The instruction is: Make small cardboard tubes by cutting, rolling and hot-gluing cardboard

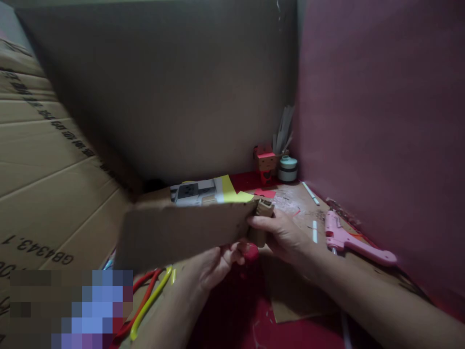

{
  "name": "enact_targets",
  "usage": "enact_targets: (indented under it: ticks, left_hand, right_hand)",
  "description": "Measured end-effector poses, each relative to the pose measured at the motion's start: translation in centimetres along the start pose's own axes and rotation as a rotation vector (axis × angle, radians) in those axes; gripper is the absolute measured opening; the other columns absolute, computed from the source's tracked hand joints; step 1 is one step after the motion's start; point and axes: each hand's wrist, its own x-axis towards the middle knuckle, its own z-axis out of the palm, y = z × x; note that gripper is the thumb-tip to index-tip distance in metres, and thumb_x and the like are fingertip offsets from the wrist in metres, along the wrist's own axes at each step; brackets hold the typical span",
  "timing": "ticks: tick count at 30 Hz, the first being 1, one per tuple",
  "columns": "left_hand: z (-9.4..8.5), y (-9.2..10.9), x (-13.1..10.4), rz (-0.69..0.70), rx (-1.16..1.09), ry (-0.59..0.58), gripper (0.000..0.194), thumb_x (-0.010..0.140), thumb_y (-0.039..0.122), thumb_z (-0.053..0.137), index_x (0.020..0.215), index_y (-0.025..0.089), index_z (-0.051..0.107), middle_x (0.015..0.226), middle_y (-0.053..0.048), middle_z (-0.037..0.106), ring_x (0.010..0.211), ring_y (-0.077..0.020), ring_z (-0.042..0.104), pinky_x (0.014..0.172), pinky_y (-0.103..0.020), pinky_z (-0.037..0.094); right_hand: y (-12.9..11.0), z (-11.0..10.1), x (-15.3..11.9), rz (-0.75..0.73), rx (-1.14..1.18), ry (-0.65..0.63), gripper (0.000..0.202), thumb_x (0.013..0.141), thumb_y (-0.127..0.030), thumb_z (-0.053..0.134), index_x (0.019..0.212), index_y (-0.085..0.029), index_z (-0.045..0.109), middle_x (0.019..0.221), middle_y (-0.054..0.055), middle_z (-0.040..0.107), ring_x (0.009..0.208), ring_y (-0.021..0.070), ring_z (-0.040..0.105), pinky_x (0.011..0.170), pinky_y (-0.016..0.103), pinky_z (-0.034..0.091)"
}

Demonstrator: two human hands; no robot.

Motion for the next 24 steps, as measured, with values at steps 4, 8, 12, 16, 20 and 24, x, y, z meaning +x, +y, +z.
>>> enact_targets:
  ticks: [4, 8, 12, 16, 20, 24]
  left_hand:
    - [1.1, 1.1, -0.6, 0.098, 0.183, -0.066, 0.028, 0.062, 0.012, 0.071, 0.089, 0.014, 0.065, 0.087, -0.008, 0.068, 0.073, -0.0188, 0.063, 0.061, -0.026, 0.049]
    - [2.6, 1.1, -1.0, 0.205, 0.312, -0.040, 0.021, 0.067, 0.025, 0.070, 0.087, 0.017, 0.068, 0.076, -0.004, 0.069, 0.075, -0.0192, 0.062, 0.067, -0.027, 0.045]
    - [2.2, 0.6, -0.7, 0.245, 0.462, 0.220, 0.032, 0.069, 0.036, 0.068, 0.045, 0.016, 0.057, 0.041, 0.001, 0.052, 0.048, -0.0140, 0.051, 0.050, -0.024, 0.038]
    - [1.3, 0.7, -0.6, 0.227, 0.509, 0.271, 0.043, 0.070, 0.041, 0.065, 0.040, 0.017, 0.047, 0.038, 0.004, 0.043, 0.038, -0.0092, 0.039, 0.043, -0.022, 0.031]
    - [1.6, 0.9, -0.9, 0.273, 0.526, 0.249, 0.040, 0.069, 0.038, 0.066, 0.040, 0.017, 0.049, 0.039, 0.003, 0.045, 0.040, -0.0093, 0.039, 0.043, -0.022, 0.030]
    - [1.8, 0.7, -0.9, 0.307, 0.516, 0.157, 0.028, 0.070, 0.034, 0.066, 0.049, 0.016, 0.060, 0.043, 0.001, 0.051, 0.044, -0.0115, 0.043, 0.045, -0.022, 0.033]
  right_hand:
    - [0.0, -0.5, 0.5, 0.010, 0.168, 0.115, 0.031, 0.067, -0.022, 0.069, 0.097, -0.021, 0.061, 0.094, 0.003, 0.068, 0.084, 0.0201, 0.062, 0.073, 0.032, 0.048]
    - [0.7, 0.0, 0.0, 0.086, 0.191, 0.109, 0.029, 0.067, -0.026, 0.070, 0.093, -0.022, 0.060, 0.088, 0.002, 0.068, 0.079, 0.0202, 0.063, 0.069, 0.032, 0.049]
    - [0.7, 0.1, -0.3, 0.048, 0.017, 0.022, 0.034, 0.069, -0.036, 0.069, 0.097, -0.021, 0.056, 0.090, 0.004, 0.065, 0.080, 0.0191, 0.061, 0.071, 0.032, 0.048]
    - [-0.5, -1.0, -0.2, -0.238, -0.491, 0.299, 0.052, 0.059, -0.035, 0.078, 0.101, -0.022, 0.051, 0.095, 0.003, 0.055, 0.083, 0.0173, 0.054, 0.074, 0.031, 0.044]
    - [-1.6, -1.7, -0.2, -0.381, -0.910, 0.240, 0.026, 0.067, -0.040, 0.072, 0.068, -0.020, 0.056, 0.072, 0.000, 0.049, 0.070, 0.0158, 0.047, 0.067, 0.030, 0.039]
    - [-2.0, -1.5, -0.6, -0.324, -0.837, 0.088, 0.022, 0.070, -0.035, 0.070, 0.060, -0.019, 0.058, 0.067, -0.001, 0.052, 0.070, 0.0153, 0.048, 0.067, 0.029, 0.037]
